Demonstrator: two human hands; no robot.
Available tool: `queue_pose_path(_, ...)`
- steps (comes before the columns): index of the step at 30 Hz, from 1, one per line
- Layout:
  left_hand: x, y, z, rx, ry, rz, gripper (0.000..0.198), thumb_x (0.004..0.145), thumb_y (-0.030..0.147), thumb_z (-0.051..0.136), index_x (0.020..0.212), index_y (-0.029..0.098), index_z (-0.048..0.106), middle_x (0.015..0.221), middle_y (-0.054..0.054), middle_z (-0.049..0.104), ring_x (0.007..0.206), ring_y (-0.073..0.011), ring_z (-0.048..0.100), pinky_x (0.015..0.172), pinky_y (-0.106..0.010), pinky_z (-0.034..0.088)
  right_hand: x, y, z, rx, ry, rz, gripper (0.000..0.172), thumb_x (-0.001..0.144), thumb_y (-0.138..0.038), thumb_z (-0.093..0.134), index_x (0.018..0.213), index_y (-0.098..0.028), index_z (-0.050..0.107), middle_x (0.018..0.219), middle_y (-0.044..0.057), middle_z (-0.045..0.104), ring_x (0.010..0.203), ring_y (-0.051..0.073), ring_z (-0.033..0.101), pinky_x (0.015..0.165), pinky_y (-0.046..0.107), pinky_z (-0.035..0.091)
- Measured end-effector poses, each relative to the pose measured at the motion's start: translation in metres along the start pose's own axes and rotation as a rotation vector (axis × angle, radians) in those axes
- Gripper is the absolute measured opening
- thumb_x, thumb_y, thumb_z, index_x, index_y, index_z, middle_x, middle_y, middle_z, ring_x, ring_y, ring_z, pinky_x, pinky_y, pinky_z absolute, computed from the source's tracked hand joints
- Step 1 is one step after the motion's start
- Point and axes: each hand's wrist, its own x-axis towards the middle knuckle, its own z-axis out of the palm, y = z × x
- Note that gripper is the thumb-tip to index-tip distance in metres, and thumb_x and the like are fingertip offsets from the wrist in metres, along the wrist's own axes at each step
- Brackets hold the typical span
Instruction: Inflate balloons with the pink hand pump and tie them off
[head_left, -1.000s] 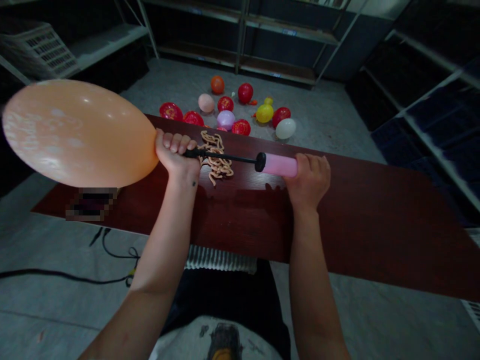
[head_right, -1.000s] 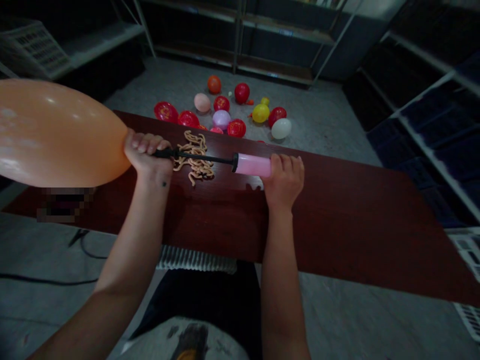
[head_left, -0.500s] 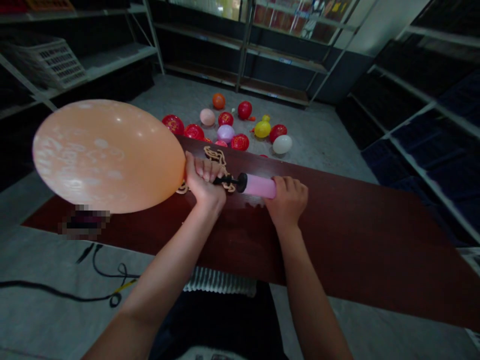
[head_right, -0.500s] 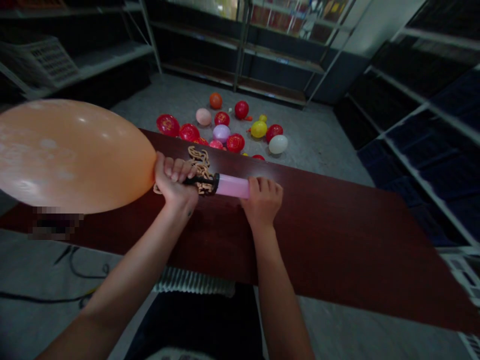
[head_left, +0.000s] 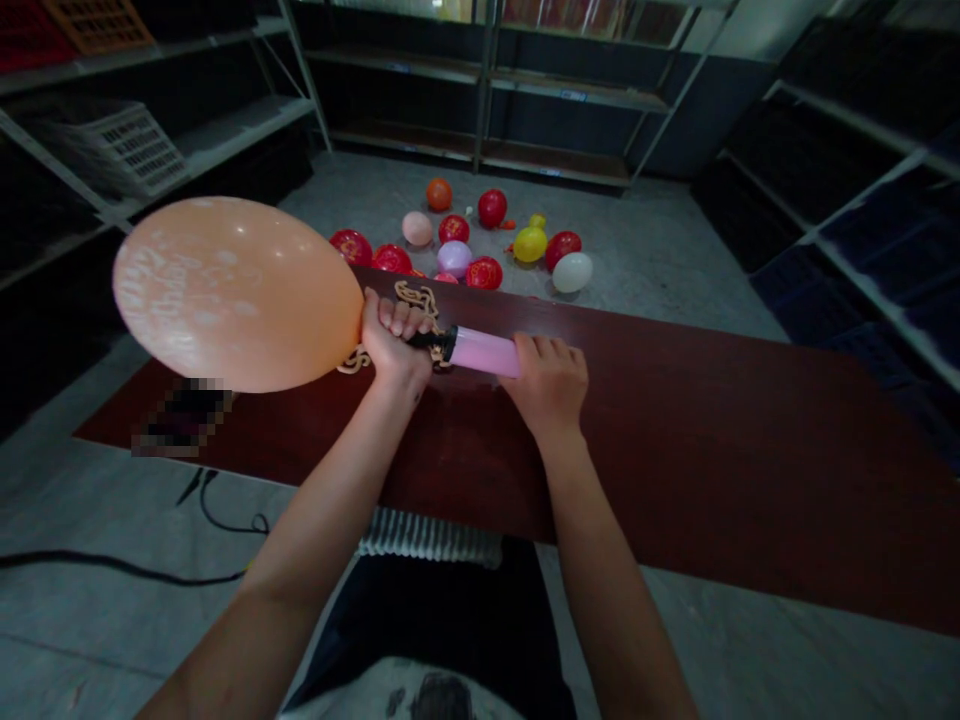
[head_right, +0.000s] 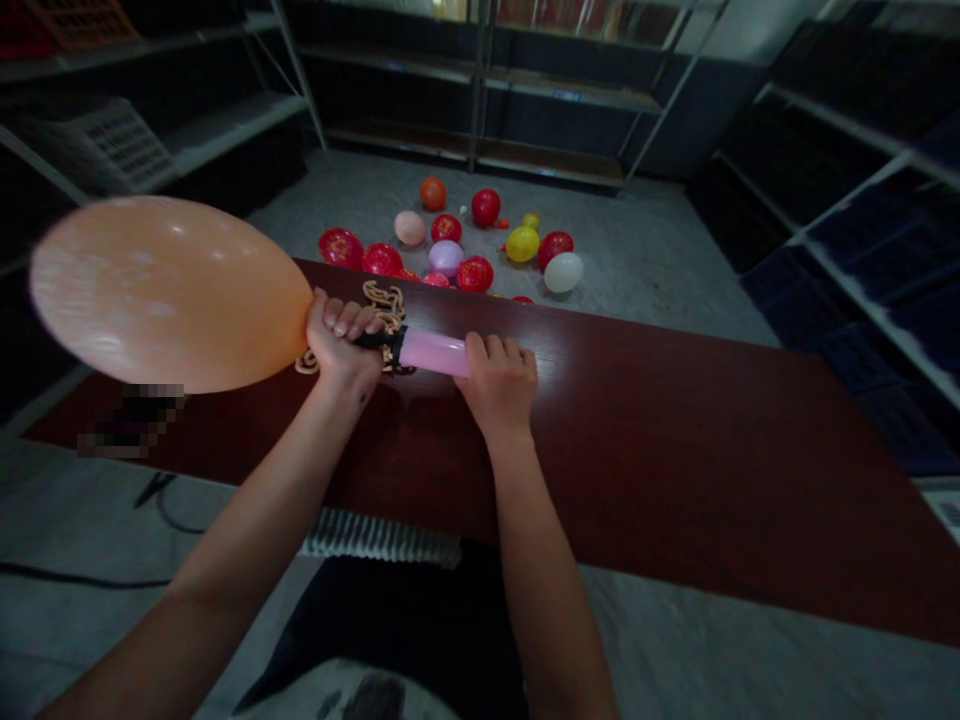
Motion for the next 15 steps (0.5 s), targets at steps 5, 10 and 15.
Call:
queue_pose_path(5,0.008,0.005,-0.002,0.040,-0.056,0.045,0.065,0.103,0.041,0.054,0.055,0.019,0.017,0.044,0.007,0.019,0.034,-0.0069,0.022,0.041,-0.022,0.028,0.002,0.008,0.000,0.017,-0.061,0.073,0.028,0.086,-0.028,0.067,0.113,-0.020,0.066,0.100,0.010,0.072,0.092,0.026,0.058,0.080,0.036,0.031)
queue_pose_path(10,0.021,0.020,-0.007,0.057,-0.058,0.087,0.067,0.102,0.043,0.056,0.054,0.020,0.016,0.042,0.006,0.019,0.034,-0.0078,0.021,0.040,-0.024,0.028,-0.001,0.027,0.001,-0.028,-0.071,0.123,0.030,0.086,-0.026,0.067,0.115,-0.022,0.065,0.105,0.009,0.071,0.096,0.027,0.058,0.082,0.037,0.033)
queue_pose_path(15,0.027,0.041,-0.011,0.033,-0.027,0.097,0.062,0.107,0.038,0.045,0.055,0.019,0.018,0.042,0.005,0.021,0.035,-0.0083,0.022,0.041,-0.024,0.027,-0.004,0.047,0.001,-0.067,-0.056,0.164,0.029,0.086,-0.028,0.066,0.113,-0.021,0.065,0.106,0.010,0.071,0.097,0.028,0.058,0.082,0.038,0.034)
